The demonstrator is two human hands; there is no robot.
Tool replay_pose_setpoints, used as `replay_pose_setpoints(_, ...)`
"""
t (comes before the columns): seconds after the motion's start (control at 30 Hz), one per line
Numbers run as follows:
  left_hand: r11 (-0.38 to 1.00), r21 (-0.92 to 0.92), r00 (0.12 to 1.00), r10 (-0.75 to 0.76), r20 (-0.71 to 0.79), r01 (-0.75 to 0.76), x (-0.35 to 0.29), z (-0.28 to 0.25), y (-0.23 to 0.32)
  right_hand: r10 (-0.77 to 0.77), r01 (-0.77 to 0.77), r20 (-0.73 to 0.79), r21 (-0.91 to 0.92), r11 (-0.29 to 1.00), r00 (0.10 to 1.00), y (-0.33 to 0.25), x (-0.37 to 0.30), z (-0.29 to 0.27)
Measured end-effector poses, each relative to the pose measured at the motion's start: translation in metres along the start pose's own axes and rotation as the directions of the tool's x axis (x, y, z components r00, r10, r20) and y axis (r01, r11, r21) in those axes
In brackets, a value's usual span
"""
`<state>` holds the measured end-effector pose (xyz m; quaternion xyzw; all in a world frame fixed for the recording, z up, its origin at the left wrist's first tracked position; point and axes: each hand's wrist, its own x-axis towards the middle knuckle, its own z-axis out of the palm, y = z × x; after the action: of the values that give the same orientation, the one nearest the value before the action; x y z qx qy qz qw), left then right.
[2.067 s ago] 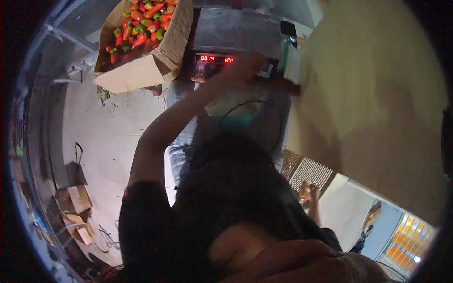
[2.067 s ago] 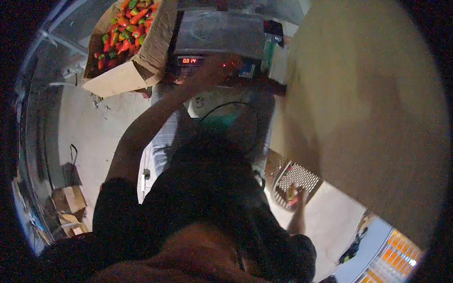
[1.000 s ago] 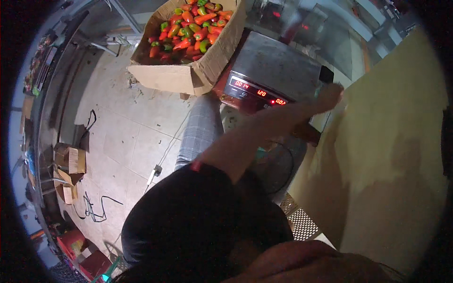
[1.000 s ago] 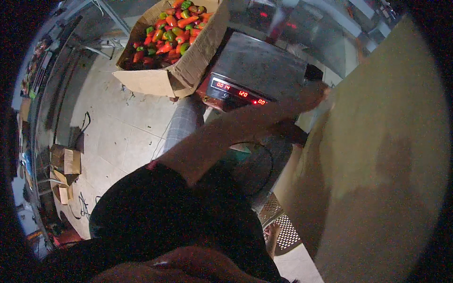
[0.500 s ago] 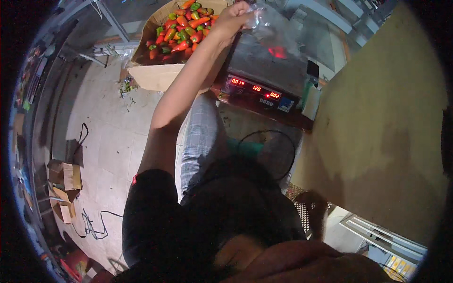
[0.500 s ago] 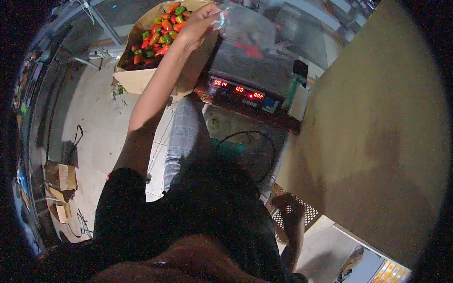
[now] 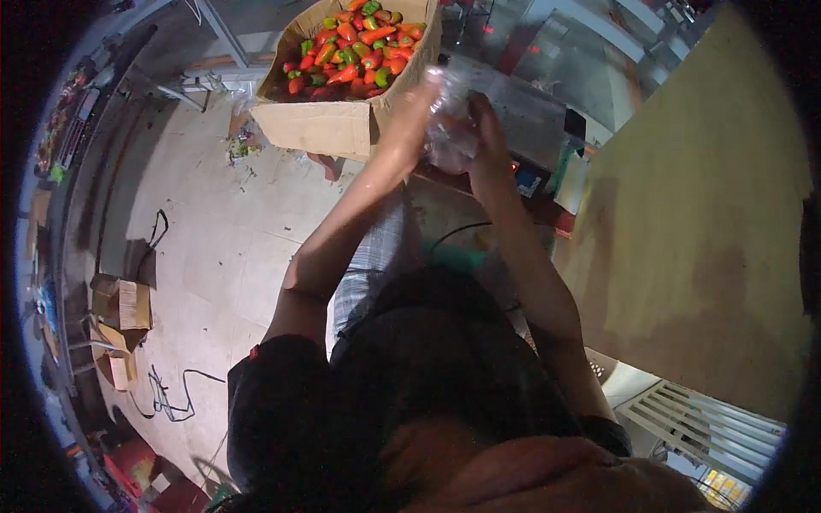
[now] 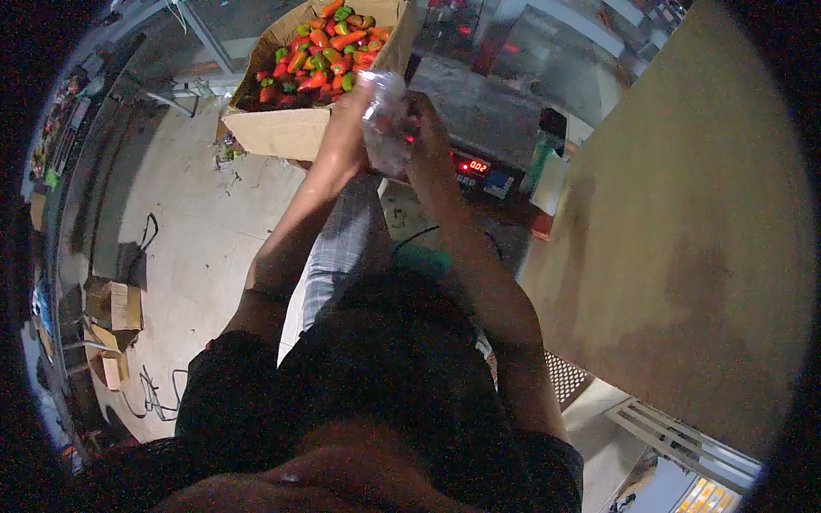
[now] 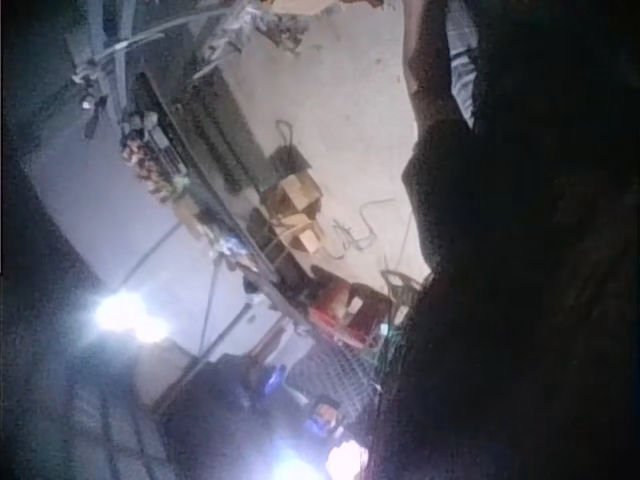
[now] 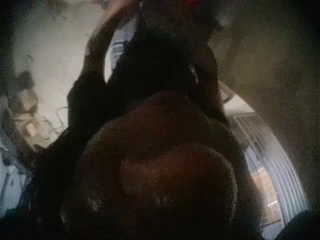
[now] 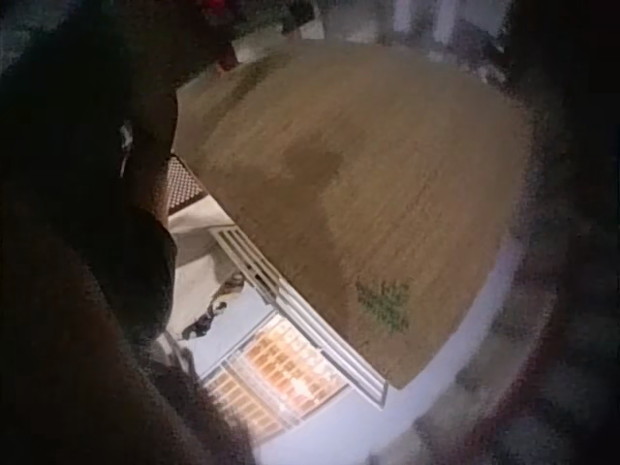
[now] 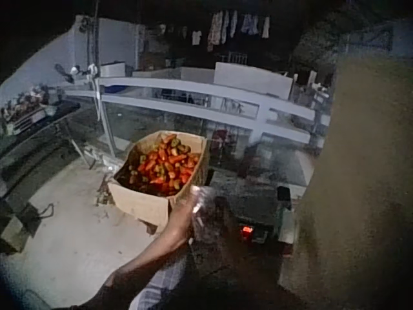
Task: The person picks peppers from a cardboard box and puts them into a plastic bag. They weigh the bag on a digital scale, add more peppers to reach a target weight, and then tie the bag by hand.
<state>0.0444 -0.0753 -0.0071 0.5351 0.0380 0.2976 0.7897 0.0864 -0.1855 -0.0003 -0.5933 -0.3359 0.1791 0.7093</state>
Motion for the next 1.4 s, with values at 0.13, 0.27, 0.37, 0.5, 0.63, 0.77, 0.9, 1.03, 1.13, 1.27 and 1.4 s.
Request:
replay_pose_setpoints(0.13, 0.99, -0.026, 0.982, -0.138, -0.132, 0.136, -0.001, -0.001, 0.02, -0.003, -0.027, -0.076, -0.386, 0.922, 0.997, 0.017, -0.001, -0.033)
replay_pose_setpoints(0.27, 0.946, -0.149, 0.953, -0.298, -0.058, 0.287, -0.003, 0.004, 0.021, -0.325, 0.13, -0.109, -0.763, 0.633, 0.939, 0.012, 0.007, -0.072)
replay_pose_setpoints(0.37, 0.933, -0.19, 0.95, -0.313, -0.005, 0.307, -0.003, 0.021, 0.023, -0.543, 0.172, -0.13, -0.866, 0.47, 0.83, 0.023, 0.016, -0.119)
replay_pose_setpoints(0.5, 0.923, -0.198, 0.943, -0.333, 0.016, 0.33, 0.004, 0.029, 0.01, -0.525, 0.109, -0.159, -0.89, 0.443, 0.836, 0.025, 0.021, -0.158)
replay_pose_setpoints(0.63, 0.956, -0.099, 0.959, -0.282, -0.038, 0.278, 0.019, 0.017, -0.016, -0.494, -0.076, -0.272, -0.922, 0.38, 0.826, 0.047, 0.029, -0.207)
replay_pose_setpoints(0.77, 0.962, -0.237, 0.991, -0.131, 0.022, 0.133, 0.034, -0.025, -0.006, -0.608, -0.096, -0.211, -0.972, 0.216, 0.765, 0.106, 0.035, -0.313)
replay_pose_setpoints(0.9, 0.973, -0.21, 0.995, -0.099, -0.019, 0.093, 0.037, -0.057, 0.003, -0.438, -0.116, -0.138, -0.99, 0.076, 0.889, 0.146, 0.029, -0.353)
replay_pose_setpoints(1.03, 0.971, -0.231, 0.998, -0.054, 0.032, 0.06, 0.044, -0.068, -0.002, -0.009, -0.199, -0.208, -0.921, -0.336, 0.978, 0.197, -0.004, -0.391)
replay_pose_setpoints(1.13, 0.98, -0.191, 0.998, -0.06, -0.012, 0.057, 0.045, -0.074, -0.013, -0.117, -0.295, -0.287, -0.954, -0.054, 0.951, 0.171, -0.004, -0.349)
replay_pose_setpoints(1.27, 0.986, -0.162, 0.999, -0.032, 0.026, 0.035, 0.044, -0.029, -0.032, -0.29, -0.006, -0.289, -0.719, 0.695, 0.912, 0.082, 0.02, -0.254)
replay_pose_setpoints(1.4, 0.997, -0.06, 0.985, -0.034, 0.167, 0.045, 0.04, 0.008, -0.063, -0.063, 0.07, 0.052, -0.14, 0.988, 0.997, 0.083, 0.036, -0.136)
